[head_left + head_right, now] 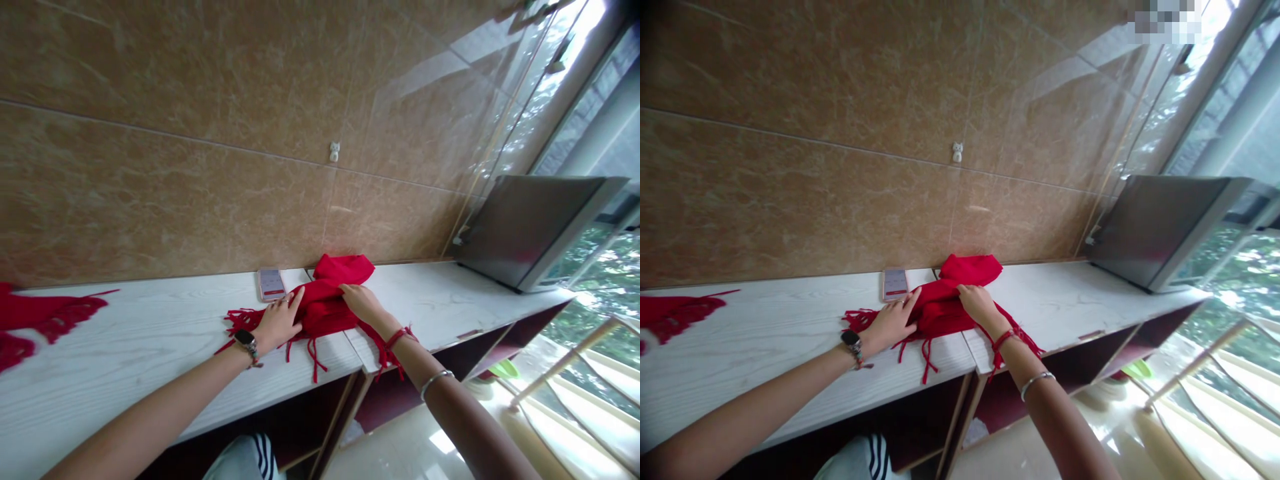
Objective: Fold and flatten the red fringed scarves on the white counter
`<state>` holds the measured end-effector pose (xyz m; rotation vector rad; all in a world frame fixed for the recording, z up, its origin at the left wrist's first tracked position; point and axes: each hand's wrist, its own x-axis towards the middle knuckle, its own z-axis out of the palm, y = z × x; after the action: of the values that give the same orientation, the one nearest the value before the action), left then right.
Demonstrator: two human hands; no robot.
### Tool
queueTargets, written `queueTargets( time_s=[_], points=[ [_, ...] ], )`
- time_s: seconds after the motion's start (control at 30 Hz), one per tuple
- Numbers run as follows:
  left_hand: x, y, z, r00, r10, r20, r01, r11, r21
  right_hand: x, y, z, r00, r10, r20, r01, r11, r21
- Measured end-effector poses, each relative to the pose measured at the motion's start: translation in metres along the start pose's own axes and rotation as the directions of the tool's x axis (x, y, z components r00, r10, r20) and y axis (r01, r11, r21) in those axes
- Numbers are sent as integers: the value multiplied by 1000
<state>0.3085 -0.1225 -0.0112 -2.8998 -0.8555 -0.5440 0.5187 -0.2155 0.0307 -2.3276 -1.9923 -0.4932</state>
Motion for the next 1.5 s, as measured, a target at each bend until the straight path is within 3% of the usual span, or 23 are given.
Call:
queueTargets(
  time_s=[0.1, 0.2, 0.4, 0.47, 0.57, 0.67, 0.83, 0.93, 1.03, 1.23, 1.37, 1.5],
  points=[
    [5, 7, 7, 998, -52, -39, 53, 998, 22, -1, -2, 4, 1000, -22, 1, 22, 1000, -1],
    [15, 7, 3, 999, -35, -24, 36, 999, 22, -1, -3, 2, 1000, -19, 0, 19, 1000, -9],
    [25, -1, -46, 976, 217, -15, -217, 976, -19, -3, 7, -15, 997, 40, -65, -41, 999, -12],
    [21, 1, -54, 958, 285, 22, -286, 958, 9, -8, 10, -17, 997, 28, -77, -29, 999, -14],
    [13, 7, -46, 941, 312, 132, -318, 948, 24, -19, 11, -11, 999, -42, -33, 40, 997, -62],
    [10, 16, -30, 943, 259, 208, -258, 966, -29, -29, 8, 2, 998, -62, 13, 63, 990, -123],
    [18, 35, -22, 993, 85, 86, -79, 994, -81, -29, 4, 7, 997, -80, -22, 75, 982, -171],
    [22, 44, -21, 996, 84, 25, -83, 996, -42, -25, 2, 2, 994, -101, -33, 94, 978, -185],
    [24, 48, -18, 990, 126, 62, -126, 992, 2, -24, 2, -2, 997, -80, 8, 80, 976, -203],
    [26, 54, -19, 943, 185, 277, -195, 981, 9, -24, 8, 1, 997, -77, -22, 73, 987, -141],
    [24, 51, -18, 890, 199, 409, -207, 978, -26, -27, 14, 19, 981, -168, -99, 159, 983, -94],
    [23, 43, -19, 860, 210, 466, -184, 978, -100, -34, 17, 36, 978, -181, -108, 174, 983, -63]
  ],
)
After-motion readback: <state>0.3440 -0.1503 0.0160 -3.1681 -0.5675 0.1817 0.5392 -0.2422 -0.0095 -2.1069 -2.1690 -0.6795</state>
